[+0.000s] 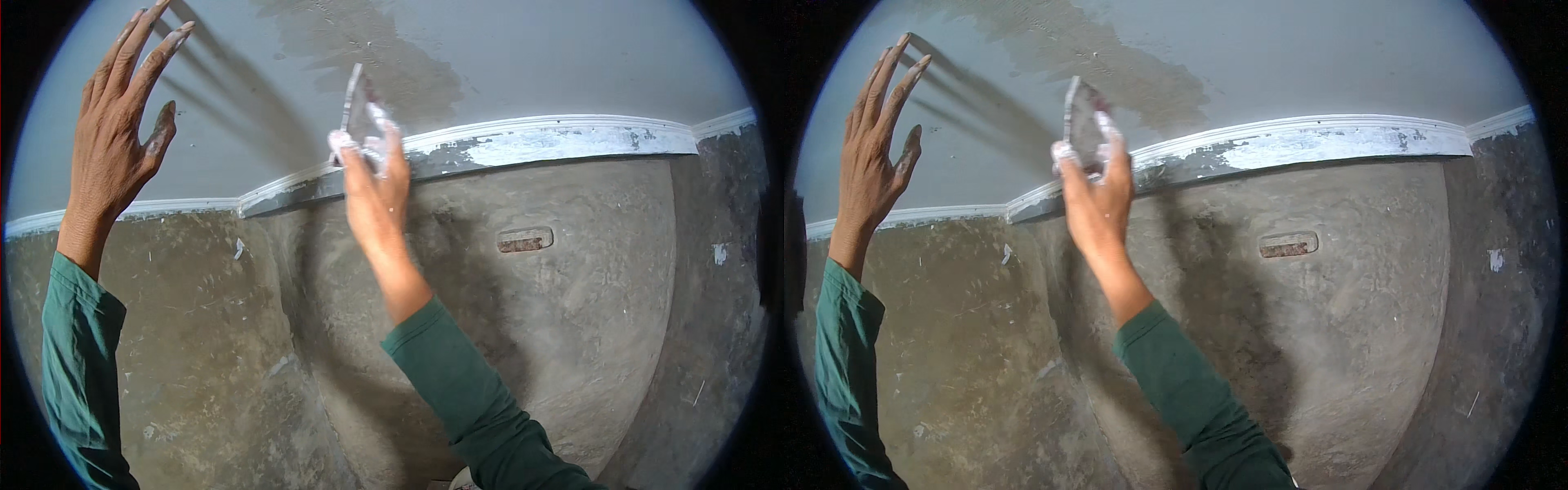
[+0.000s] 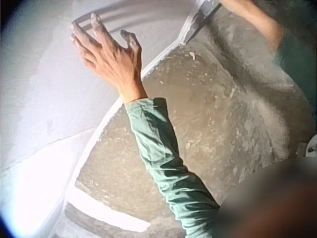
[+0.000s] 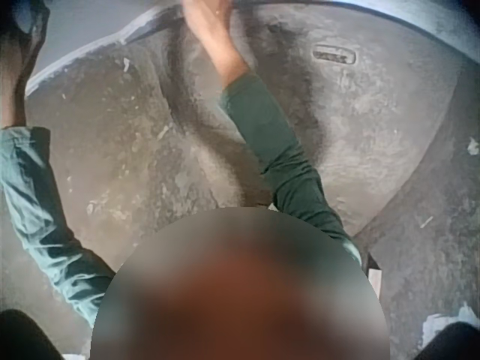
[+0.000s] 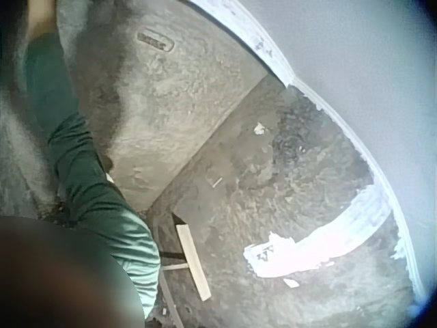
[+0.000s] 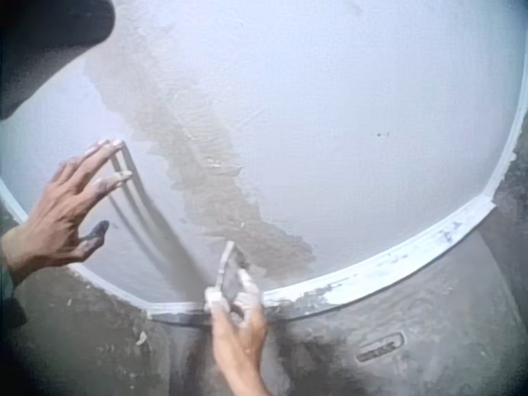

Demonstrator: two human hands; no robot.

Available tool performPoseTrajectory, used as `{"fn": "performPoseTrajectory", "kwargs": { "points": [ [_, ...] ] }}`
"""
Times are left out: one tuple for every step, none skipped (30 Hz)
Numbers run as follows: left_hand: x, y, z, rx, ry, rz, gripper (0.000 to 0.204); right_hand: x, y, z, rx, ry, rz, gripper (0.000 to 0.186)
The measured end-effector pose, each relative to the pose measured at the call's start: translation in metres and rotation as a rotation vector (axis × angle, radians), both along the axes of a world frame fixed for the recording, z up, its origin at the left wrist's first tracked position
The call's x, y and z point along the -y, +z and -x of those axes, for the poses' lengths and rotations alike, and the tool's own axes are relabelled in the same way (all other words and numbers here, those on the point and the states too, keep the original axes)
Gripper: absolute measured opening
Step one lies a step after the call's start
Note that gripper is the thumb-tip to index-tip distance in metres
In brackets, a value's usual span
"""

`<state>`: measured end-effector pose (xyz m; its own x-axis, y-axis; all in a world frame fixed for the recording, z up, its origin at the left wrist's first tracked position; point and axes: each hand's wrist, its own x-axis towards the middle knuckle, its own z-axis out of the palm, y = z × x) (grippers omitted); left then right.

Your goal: Applying and smoothing plaster on a ceiling and wall joint using a putty knife.

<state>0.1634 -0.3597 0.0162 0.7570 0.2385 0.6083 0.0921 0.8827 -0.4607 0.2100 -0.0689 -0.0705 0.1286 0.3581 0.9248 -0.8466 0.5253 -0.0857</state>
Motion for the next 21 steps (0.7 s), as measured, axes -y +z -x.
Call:
{"fn": "performPoseTrajectory", "kwargs": {
  "points": [
    [-0.002, 0.000, -0.002, 0.001, 0.001, -0.001, 0.078, -0.013, 0.002, 0.001, -0.062, -0.048, -0.018, 0.080],
    [-0.003, 0.000, -0.003, 0.002, -0.004, 0.008, 0.078, -0.022, 0.003, 0.004, -0.106, -0.115, 0.027, 0.078],
    [-0.003, 0.001, -0.003, 0.003, -0.009, 0.015, 0.078, -0.028, 0.007, 0.005, -0.135, -0.161, 0.073, 0.073],
    [0.000, 0.003, 0.000, 0.004, -0.008, 0.010, 0.078, -0.031, 0.010, 0.008, -0.164, -0.207, 0.117, 0.069],
    [0.005, 0.005, 0.004, 0.044, 0.048, -0.015, 0.078, -0.034, 0.014, 0.011, -0.163, -0.205, 0.112, 0.069],
    [0.008, 0.006, 0.006, 0.085, 0.104, -0.040, 0.078, -0.035, 0.018, 0.014, -0.189, -0.087, 0.137, 0.071],
    [0.009, 0.006, 0.007, 0.087, 0.107, -0.044, 0.078, -0.035, 0.023, 0.017, -0.213, 0.031, 0.161, 0.074],
    [0.007, 0.005, 0.007, 0.095, 0.101, -0.042, 0.078, -0.034, 0.030, 0.020, -0.211, 0.034, 0.157, 0.074],
    [0.006, 0.004, 0.005, 0.102, 0.095, -0.039, 0.079, -0.031, 0.039, 0.019, -0.283, 0.021, 0.176, 0.075],
    [0.007, 0.004, 0.004, 0.103, 0.095, -0.042, 0.079, -0.028, 0.045, 0.018, -0.356, 0.009, 0.194, 0.077],
    [0.008, 0.004, 0.002, 0.100, 0.096, -0.043, 0.079, -0.025, 0.050, 0.018, -0.338, 0.023, 0.215, 0.078],
    [0.009, 0.004, 0.002, 0.097, 0.100, -0.044, 0.079, -0.023, 0.056, 0.020, -0.337, 0.027, 0.213, 0.078],
    [0.012, 0.004, 0.002, 0.098, 0.104, -0.047, 0.079, -0.019, 0.064, 0.022, -0.334, 0.000, 0.222, 0.078],
    [0.016, 0.004, 0.004, 0.102, 0.128, -0.062, 0.080, -0.015, 0.070, 0.025, -0.331, -0.028, 0.231, 0.078],
    [0.015, 0.006, 0.005, 0.105, 0.142, -0.076, 0.080, -0.014, 0.075, 0.025, -0.347, -0.026, 0.225, 0.081],
    [0.013, 0.007, 0.006, 0.103, 0.138, -0.075, 0.080, -0.011, 0.079, 0.026, -0.350, -0.030, 0.225, 0.081],
    [0.011, 0.009, 0.006, 0.094, 0.121, -0.058, 0.080, -0.007, 0.084, 0.027, -0.346, -0.065, 0.272, 0.079],
    [0.010, 0.009, 0.007, 0.089, 0.110, -0.042, 0.080, 0.001, 0.085, 0.029, -0.336, -0.093, 0.318, 0.077],
    [0.009, 0.008, 0.007, 0.090, 0.111, -0.042, 0.080, 0.008, 0.081, 0.031, -0.294, -0.212, 0.384, 0.081],
    [0.007, 0.007, 0.007, 0.107, 0.115, -0.052, 0.080, 0.014, 0.076, 0.033, -0.292, -0.213, 0.385, 0.081],
    [0.007, 0.006, 0.006, 0.123, 0.120, -0.065, 0.080, 0.018, 0.070, 0.037, -0.157, -0.230, 0.383, 0.083]
  ]
}}
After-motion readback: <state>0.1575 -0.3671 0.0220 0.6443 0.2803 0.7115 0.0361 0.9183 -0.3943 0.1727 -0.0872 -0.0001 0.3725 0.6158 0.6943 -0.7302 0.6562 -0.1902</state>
